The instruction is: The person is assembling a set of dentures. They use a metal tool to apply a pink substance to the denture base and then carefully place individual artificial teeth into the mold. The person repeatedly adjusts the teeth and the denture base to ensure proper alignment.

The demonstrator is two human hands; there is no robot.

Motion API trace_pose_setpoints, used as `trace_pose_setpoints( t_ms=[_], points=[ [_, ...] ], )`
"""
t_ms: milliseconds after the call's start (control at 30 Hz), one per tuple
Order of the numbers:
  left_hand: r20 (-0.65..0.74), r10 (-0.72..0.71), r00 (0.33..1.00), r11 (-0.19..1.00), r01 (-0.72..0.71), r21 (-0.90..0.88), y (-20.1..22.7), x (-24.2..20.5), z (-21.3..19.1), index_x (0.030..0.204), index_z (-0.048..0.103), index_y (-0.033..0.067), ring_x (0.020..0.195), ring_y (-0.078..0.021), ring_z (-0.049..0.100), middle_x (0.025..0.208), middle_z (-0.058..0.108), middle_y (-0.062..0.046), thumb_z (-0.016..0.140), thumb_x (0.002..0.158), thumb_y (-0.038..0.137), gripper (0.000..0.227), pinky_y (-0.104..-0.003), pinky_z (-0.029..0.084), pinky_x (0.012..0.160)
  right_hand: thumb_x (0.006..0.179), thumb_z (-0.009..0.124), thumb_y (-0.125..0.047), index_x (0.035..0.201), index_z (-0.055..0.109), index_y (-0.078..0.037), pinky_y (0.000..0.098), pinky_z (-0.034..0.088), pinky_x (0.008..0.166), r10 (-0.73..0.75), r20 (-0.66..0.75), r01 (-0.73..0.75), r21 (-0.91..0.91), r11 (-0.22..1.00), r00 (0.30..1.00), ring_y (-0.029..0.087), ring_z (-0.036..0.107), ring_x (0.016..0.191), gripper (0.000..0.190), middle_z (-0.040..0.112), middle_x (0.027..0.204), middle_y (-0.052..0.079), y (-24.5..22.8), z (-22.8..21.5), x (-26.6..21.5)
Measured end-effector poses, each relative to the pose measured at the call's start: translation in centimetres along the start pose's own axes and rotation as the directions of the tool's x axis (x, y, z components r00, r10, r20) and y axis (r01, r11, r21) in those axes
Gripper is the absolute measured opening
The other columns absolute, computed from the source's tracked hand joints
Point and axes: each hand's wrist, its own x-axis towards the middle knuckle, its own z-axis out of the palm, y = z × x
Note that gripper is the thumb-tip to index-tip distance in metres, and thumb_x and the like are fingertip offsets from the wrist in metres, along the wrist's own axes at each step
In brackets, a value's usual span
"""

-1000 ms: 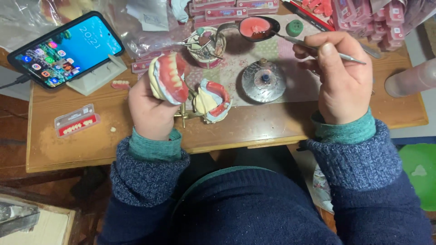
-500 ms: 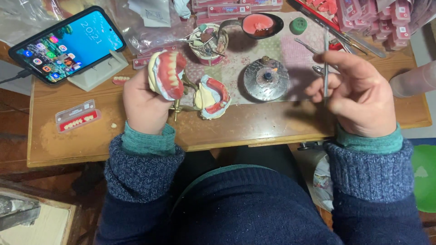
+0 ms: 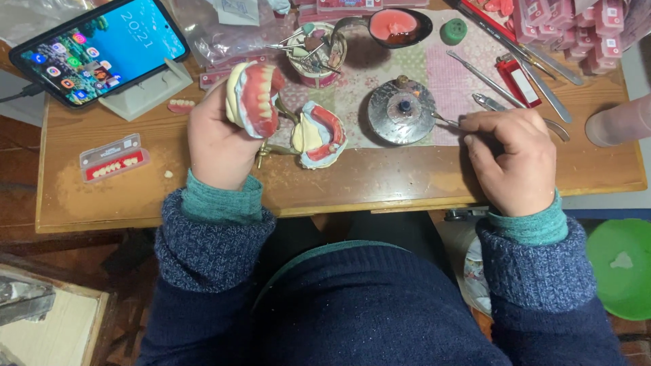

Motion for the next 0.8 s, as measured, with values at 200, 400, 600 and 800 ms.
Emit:
trace_pose_setpoints(
  t_ms=[200, 400, 600, 800],
  points=[
    [0.020, 0.027, 0.999, 0.998, -0.029, 0.056, 0.2, -0.2, -0.1, 0.139, 0.062, -0.0006, 0.120, -0.0110, 0.065, 0.131, 0.068, -0.004, 0.075, 0.092, -0.009, 0.049, -0.028, 0.054, 0.108, 0.089, 0.076, 0.002, 0.109, 0.071, -0.003, 0.0434, 0.052, 0.097, -0.117, -0.086, 0.119, 0.011, 0.993, 0.989, 0.032, 0.064, 0.107, 0.022, 0.072, 0.110, 0.012, -1.7, -0.4, 0.3],
    [0.009, 0.029, 1.000, 0.997, -0.029, 0.073, 0.8, -0.3, 0.4, 0.145, 0.057, 0.0009, 0.122, -0.0103, 0.064, 0.134, 0.067, -0.004, 0.073, 0.092, -0.009, 0.056, -0.027, 0.051, 0.110, 0.087, 0.080, -0.010, 0.099, 0.074, -0.005, 0.0395, 0.054, 0.087, -0.376, 0.058, 0.368, 0.119, 0.922, 0.925, 0.027, 0.068, 0.093, 0.014, 0.074, 0.098, 0.009, -4.3, 1.2, -1.1],
    [-0.057, 0.089, 0.994, 0.984, -0.079, 0.161, 0.0, -0.2, 0.5, 0.141, 0.062, 0.0025, 0.121, -0.0118, 0.068, 0.131, 0.072, -0.005, 0.074, 0.098, -0.006, 0.045, -0.029, 0.056, 0.109, 0.089, 0.079, -0.018, 0.113, 0.071, -0.004, 0.0437, 0.056, 0.095, -0.641, 0.107, 0.593, 0.290, 0.751, 0.760, 0.032, 0.069, 0.111, 0.030, 0.072, 0.118, 0.012, -8.6, 4.5, -1.3],
    [-0.136, 0.197, 0.971, 0.948, -0.153, 0.280, 0.2, 0.6, 0.8, 0.136, 0.067, 0.0034, 0.117, -0.0136, 0.071, 0.127, 0.076, -0.007, 0.076, 0.098, -0.007, 0.040, -0.031, 0.058, 0.106, 0.088, 0.076, -0.025, 0.132, 0.063, -0.002, 0.0492, 0.048, 0.110, -0.661, 0.191, 0.602, 0.289, 0.744, 0.725, 0.035, 0.060, 0.130, 0.052, 0.063, 0.138, 0.016, -12.3, 6.8, -1.6]
  ],
)
